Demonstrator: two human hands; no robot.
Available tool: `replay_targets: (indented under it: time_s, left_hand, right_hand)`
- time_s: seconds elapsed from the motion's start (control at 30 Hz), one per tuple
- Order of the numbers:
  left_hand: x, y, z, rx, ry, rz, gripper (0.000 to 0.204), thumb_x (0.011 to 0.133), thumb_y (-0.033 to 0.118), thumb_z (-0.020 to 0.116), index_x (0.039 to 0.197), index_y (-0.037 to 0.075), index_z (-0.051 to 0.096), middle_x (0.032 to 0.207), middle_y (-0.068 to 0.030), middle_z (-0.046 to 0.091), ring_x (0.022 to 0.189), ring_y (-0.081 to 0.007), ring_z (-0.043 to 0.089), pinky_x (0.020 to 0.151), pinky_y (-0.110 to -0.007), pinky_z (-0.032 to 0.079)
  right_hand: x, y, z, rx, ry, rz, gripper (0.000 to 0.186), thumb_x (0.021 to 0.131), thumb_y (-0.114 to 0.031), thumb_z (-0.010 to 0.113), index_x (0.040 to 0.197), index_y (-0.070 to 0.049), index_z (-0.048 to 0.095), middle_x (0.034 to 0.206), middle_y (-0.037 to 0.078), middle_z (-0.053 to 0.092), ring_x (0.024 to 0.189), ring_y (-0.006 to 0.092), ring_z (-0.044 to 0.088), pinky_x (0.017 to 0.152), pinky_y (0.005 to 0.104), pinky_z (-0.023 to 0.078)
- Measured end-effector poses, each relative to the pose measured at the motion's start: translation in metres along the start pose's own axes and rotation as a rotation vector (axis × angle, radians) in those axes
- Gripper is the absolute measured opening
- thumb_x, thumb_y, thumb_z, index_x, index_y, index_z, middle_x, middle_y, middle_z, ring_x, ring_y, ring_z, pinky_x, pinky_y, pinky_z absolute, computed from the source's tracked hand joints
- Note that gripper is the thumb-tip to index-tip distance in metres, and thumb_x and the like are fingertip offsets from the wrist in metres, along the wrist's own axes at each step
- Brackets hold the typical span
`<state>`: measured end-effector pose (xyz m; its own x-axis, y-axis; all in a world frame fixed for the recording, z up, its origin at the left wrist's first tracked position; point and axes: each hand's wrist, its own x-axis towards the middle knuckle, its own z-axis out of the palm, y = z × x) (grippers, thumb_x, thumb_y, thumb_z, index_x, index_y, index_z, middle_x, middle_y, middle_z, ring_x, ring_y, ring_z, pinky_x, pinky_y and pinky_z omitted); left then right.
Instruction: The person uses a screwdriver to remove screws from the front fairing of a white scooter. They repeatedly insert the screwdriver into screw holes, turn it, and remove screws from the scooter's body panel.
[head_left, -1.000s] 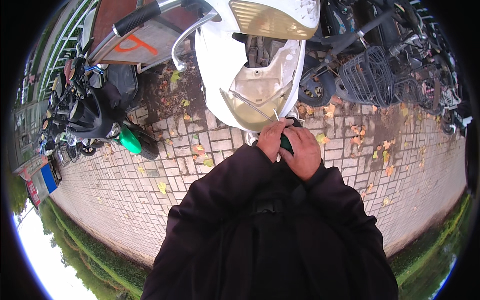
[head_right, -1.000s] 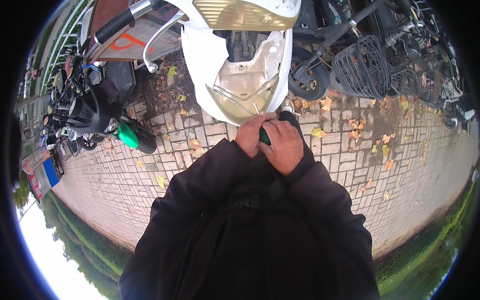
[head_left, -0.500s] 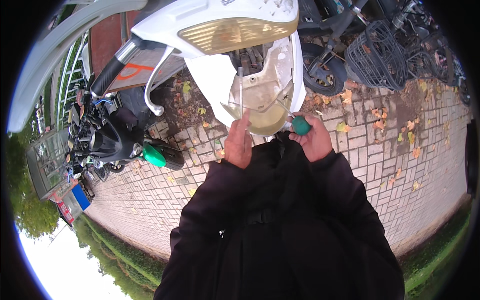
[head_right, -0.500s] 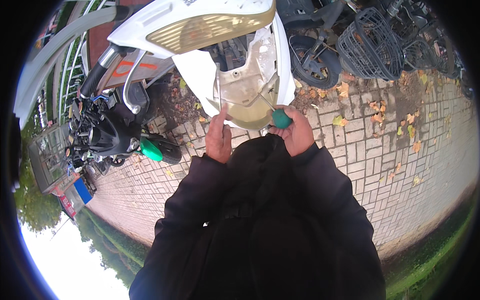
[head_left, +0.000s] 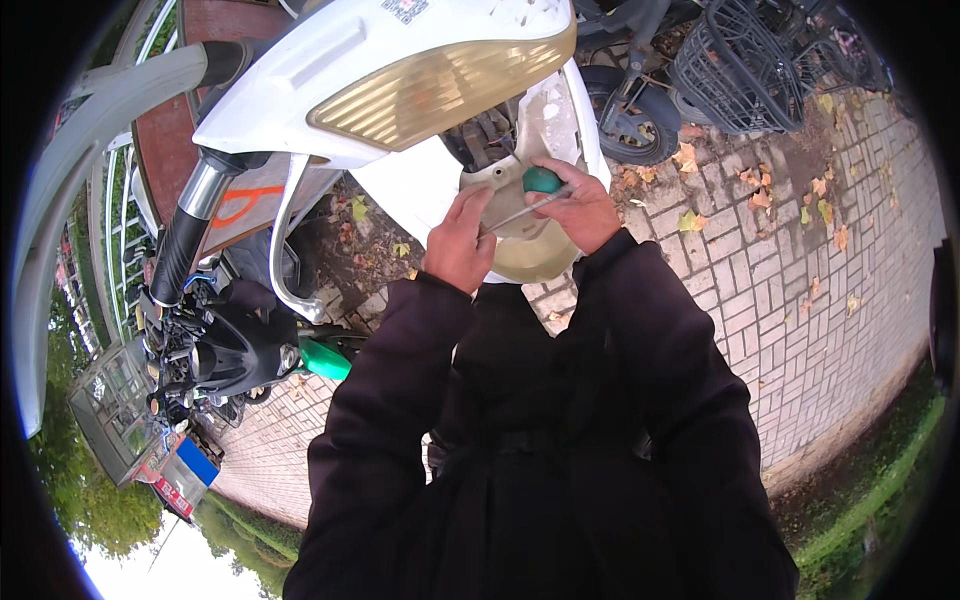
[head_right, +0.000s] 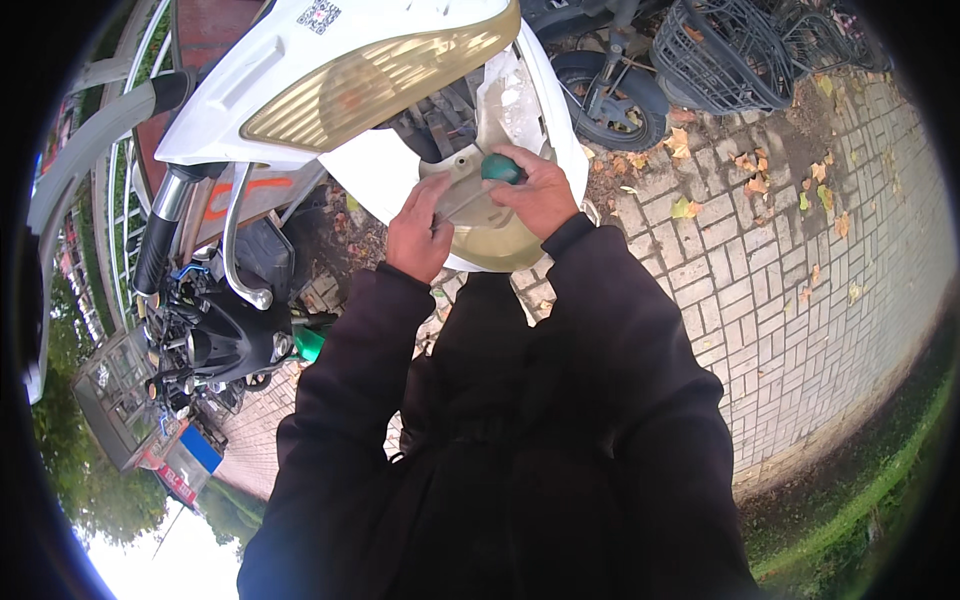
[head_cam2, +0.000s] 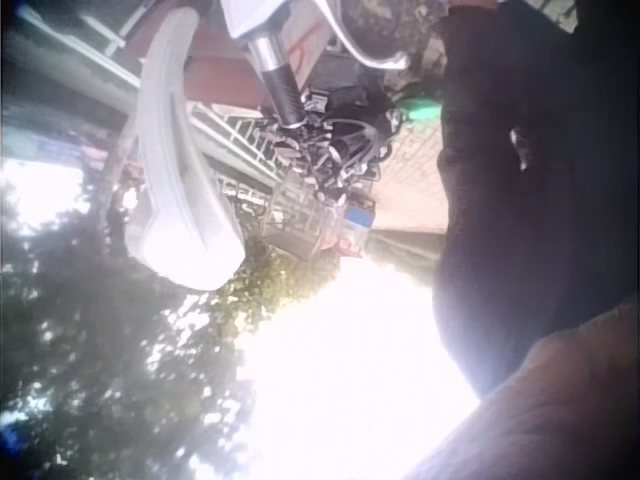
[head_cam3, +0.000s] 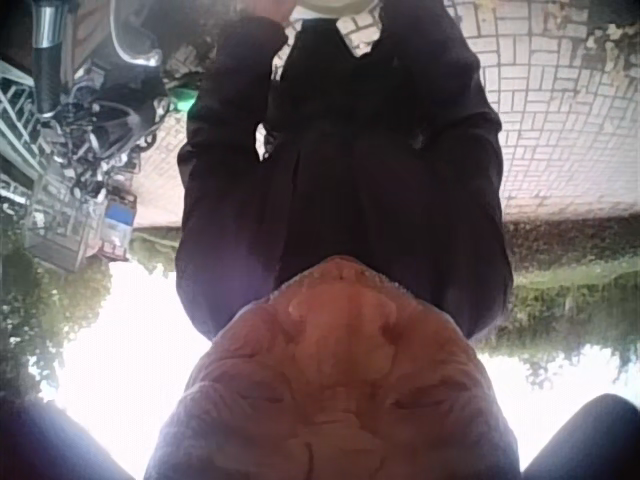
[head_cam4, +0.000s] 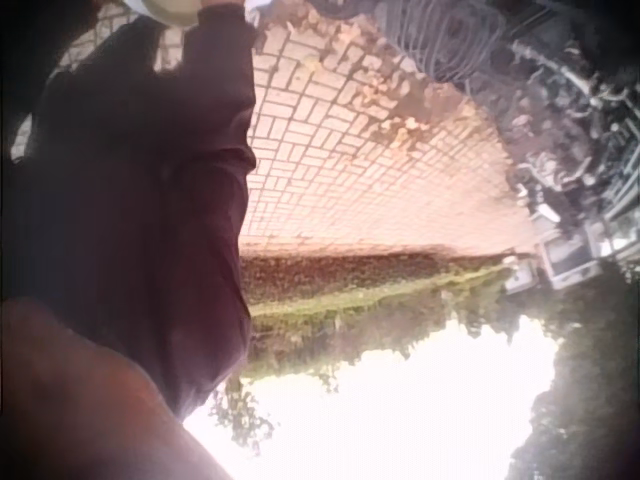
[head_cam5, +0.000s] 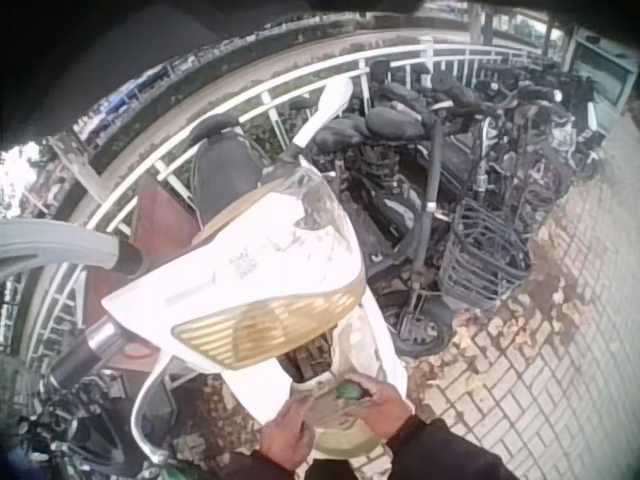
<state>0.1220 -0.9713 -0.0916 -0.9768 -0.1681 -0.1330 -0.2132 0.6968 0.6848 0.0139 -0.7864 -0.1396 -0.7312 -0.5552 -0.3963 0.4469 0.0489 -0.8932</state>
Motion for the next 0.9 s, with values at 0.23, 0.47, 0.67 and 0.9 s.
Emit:
replay_targets:
  time_s: [0.23, 0.47, 0.67, 0.9]
  left_hand:
    - [0.035, -0.001, -0.006, 0.380, -0.351, 0.061, 0.063, 0.083, -0.001, 0.060, 0.145, 0.003, 0.046, 0.151, -0.0174, 0.049, 0.098, -0.0420, 0.069, 0.085, -0.048, 0.058]
    - [0.047, 0.002, 0.002, 0.624, -0.396, -0.007, 0.063, 0.086, 0.001, 0.056, 0.146, -0.007, 0.041, 0.152, -0.0287, 0.043, 0.091, -0.0425, 0.072, 0.076, -0.048, 0.060]
    - [0.047, 0.016, 0.000, 0.765, -0.488, -0.073, 0.063, 0.087, 0.002, 0.054, 0.147, -0.010, 0.039, 0.154, -0.0289, 0.041, 0.093, -0.0395, 0.073, 0.073, -0.047, 0.061]
    - [0.075, 0.014, 0.005, 0.734, -0.492, 0.047, 0.065, 0.089, 0.003, 0.051, 0.151, -0.007, 0.034, 0.151, -0.0267, 0.049, 0.096, -0.0356, 0.074, 0.079, -0.046, 0.060]
  right_hand:
    - [-0.047, 0.021, -0.020, 0.145, 0.122, -0.079, 0.044, 0.093, 0.001, 0.062, 0.135, 0.004, 0.051, 0.107, 0.010, 0.065, 0.086, 0.0151, 0.067, 0.082, 0.0307, 0.056]
    - [-0.086, 0.059, -0.025, 0.510, 0.239, 0.250, 0.029, 0.089, -0.006, 0.069, 0.116, -0.003, 0.059, 0.096, 0.007, 0.064, 0.073, 0.0139, 0.065, 0.070, 0.0288, 0.056]
    - [-0.087, 0.062, -0.013, 0.404, 0.226, 0.286, 0.021, 0.090, -0.008, 0.072, 0.107, -0.005, 0.062, 0.079, 0.001, 0.059, 0.060, 0.0103, 0.060, 0.059, 0.0256, 0.050]
    - [-0.094, 0.070, -0.035, 0.322, 0.245, 0.288, 0.018, 0.090, -0.005, 0.071, 0.104, -0.003, 0.061, 0.077, 0.001, 0.059, 0.059, 0.0094, 0.057, 0.056, 0.0251, 0.048]
